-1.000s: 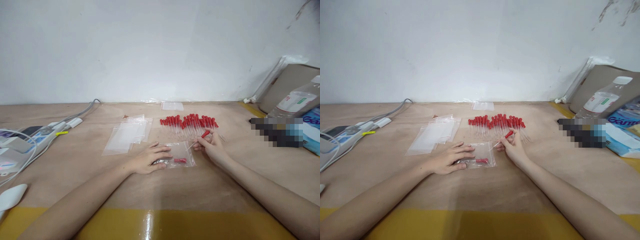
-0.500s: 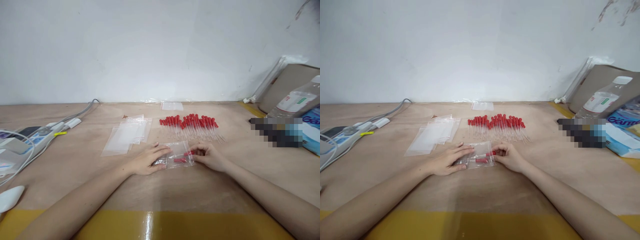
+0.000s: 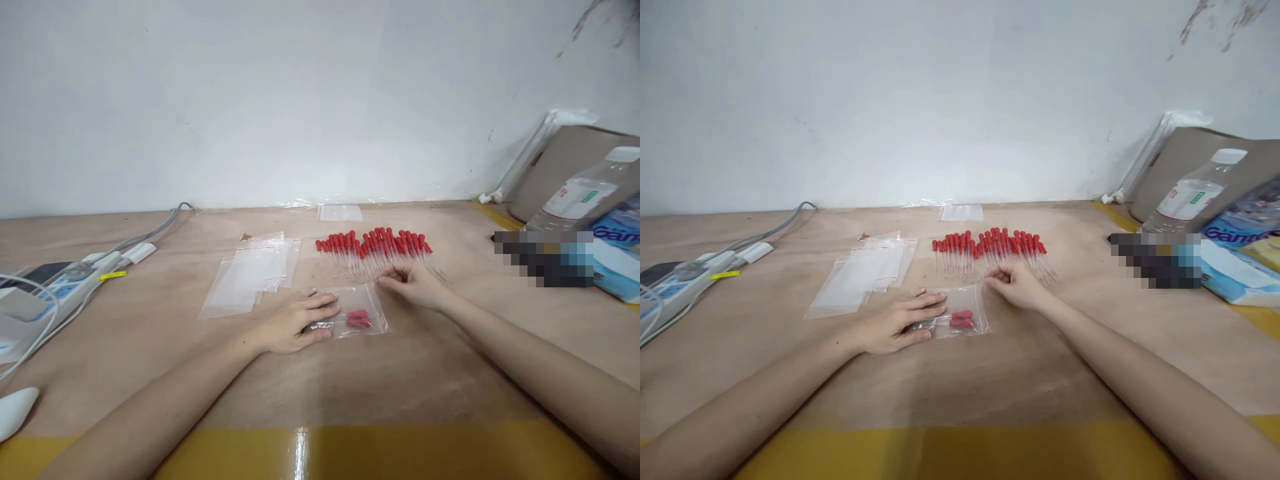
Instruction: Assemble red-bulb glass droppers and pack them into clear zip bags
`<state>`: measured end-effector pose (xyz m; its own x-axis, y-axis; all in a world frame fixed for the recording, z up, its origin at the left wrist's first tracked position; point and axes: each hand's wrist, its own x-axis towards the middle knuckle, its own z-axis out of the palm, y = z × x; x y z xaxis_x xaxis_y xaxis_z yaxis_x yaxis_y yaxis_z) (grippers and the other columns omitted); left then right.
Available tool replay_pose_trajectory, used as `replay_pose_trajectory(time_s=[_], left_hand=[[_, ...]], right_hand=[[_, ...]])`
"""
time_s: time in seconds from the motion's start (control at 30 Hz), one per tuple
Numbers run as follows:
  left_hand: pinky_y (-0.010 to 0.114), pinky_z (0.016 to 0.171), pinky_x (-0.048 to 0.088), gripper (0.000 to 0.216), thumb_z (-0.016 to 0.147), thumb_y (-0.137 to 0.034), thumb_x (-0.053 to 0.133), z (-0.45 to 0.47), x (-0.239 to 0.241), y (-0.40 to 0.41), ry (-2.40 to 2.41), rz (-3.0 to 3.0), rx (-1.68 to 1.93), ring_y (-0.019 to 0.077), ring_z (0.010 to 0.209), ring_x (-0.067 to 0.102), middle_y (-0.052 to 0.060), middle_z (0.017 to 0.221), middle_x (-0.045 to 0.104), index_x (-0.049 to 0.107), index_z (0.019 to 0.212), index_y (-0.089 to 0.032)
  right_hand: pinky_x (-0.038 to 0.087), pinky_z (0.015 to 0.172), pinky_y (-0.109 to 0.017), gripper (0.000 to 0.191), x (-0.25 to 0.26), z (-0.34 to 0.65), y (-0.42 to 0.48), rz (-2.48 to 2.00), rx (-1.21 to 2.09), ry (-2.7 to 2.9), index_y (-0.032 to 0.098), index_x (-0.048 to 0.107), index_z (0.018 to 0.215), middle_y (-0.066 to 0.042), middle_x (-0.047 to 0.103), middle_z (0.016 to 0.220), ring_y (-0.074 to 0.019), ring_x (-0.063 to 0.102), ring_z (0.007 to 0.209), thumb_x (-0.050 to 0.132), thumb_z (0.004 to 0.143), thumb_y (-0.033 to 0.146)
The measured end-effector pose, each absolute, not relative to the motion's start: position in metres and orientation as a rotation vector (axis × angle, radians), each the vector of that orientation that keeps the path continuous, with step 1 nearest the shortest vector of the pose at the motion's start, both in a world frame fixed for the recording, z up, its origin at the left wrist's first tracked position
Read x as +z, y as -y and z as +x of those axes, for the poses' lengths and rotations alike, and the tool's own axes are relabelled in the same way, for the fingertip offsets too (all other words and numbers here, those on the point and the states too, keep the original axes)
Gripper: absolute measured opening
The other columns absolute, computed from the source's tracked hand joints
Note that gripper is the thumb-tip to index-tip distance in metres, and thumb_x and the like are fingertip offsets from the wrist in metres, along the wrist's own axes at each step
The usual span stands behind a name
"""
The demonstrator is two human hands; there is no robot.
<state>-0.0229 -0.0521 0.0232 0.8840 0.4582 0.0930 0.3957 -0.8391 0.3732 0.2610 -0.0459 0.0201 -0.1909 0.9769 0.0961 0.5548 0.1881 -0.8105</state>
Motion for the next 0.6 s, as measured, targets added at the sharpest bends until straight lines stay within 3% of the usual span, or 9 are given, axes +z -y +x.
replay_pose_trajectory(time_s=[0.1, 0.2, 0.27, 0.33, 0.47, 0.6], left_hand=[[0.045, 0.108, 0.018, 0.047, 0.089, -0.038, 0.041, -0.023, 0.021, 0.050, -0.606, 2.711, 0.226, 0.0217, 0.130, 0.026, 0.008, 0.141, 0.029, 0.034, 0.133, -0.024], [0.046, 0.108, 0.018, 0.047, 0.089, -0.039, 0.042, -0.024, 0.021, 0.048, -0.594, 2.700, 0.232, 0.0220, 0.131, 0.025, 0.007, 0.141, 0.028, 0.035, 0.133, -0.024], [0.046, 0.108, 0.018, 0.047, 0.088, -0.039, 0.043, -0.024, 0.021, 0.048, -0.602, 2.694, 0.230, 0.0225, 0.131, 0.025, 0.006, 0.142, 0.028, 0.035, 0.133, -0.025], [0.046, 0.108, 0.018, 0.047, 0.088, -0.038, 0.044, -0.025, 0.022, 0.049, -0.596, 2.699, 0.230, 0.0225, 0.131, 0.025, 0.006, 0.142, 0.028, 0.035, 0.133, -0.026], [0.045, 0.108, 0.018, 0.048, 0.087, -0.040, 0.045, -0.025, 0.021, 0.049, -0.591, 2.712, 0.233, 0.0224, 0.131, 0.025, 0.005, 0.142, 0.027, 0.034, 0.133, -0.027], [0.045, 0.109, 0.016, 0.049, 0.088, -0.041, 0.043, -0.025, 0.021, 0.050, -0.615, 2.727, 0.207, 0.0222, 0.131, 0.024, 0.005, 0.142, 0.026, 0.033, 0.134, -0.026]], right_hand=[[0.044, 0.062, -0.024, 0.017, 0.027, 0.253, 0.014, -1.585, 0.502, 1.857, 0.015, 0.063, 0.077, -0.002, 0.063, 0.068, -0.0132, 0.056, 0.063, 0.057, 0.072, 0.030], [0.043, 0.071, -0.026, 0.024, 0.037, 0.235, -0.022, -1.708, 0.283, 1.870, 0.015, 0.065, 0.089, -0.005, 0.065, 0.077, -0.0162, 0.058, 0.074, 0.051, 0.077, 0.030], [0.041, 0.079, -0.027, 0.030, 0.044, 0.224, -0.046, -1.857, 0.267, 1.830, 0.013, 0.062, 0.099, -0.010, 0.065, 0.093, -0.0189, 0.058, 0.089, 0.048, 0.079, 0.029], [0.041, 0.079, -0.029, 0.029, 0.049, 0.214, -0.067, -1.925, 0.302, 1.809, 0.009, 0.063, 0.097, -0.015, 0.064, 0.097, -0.0221, 0.057, 0.092, 0.048, 0.079, 0.028], [0.044, 0.064, -0.030, 0.020, 0.051, 0.205, -0.089, -2.023, 0.420, 1.757, 0.008, 0.065, 0.081, -0.015, 0.066, 0.076, -0.0229, 0.061, 0.072, 0.054, 0.074, 0.023], [0.043, 0.060, -0.029, 0.014, 0.051, 0.204, -0.088, -2.031, 0.458, 1.692, 0.010, 0.065, 0.072, -0.011, 0.064, 0.064, -0.0208, 0.060, 0.064, 0.056, 0.072, 0.022]])
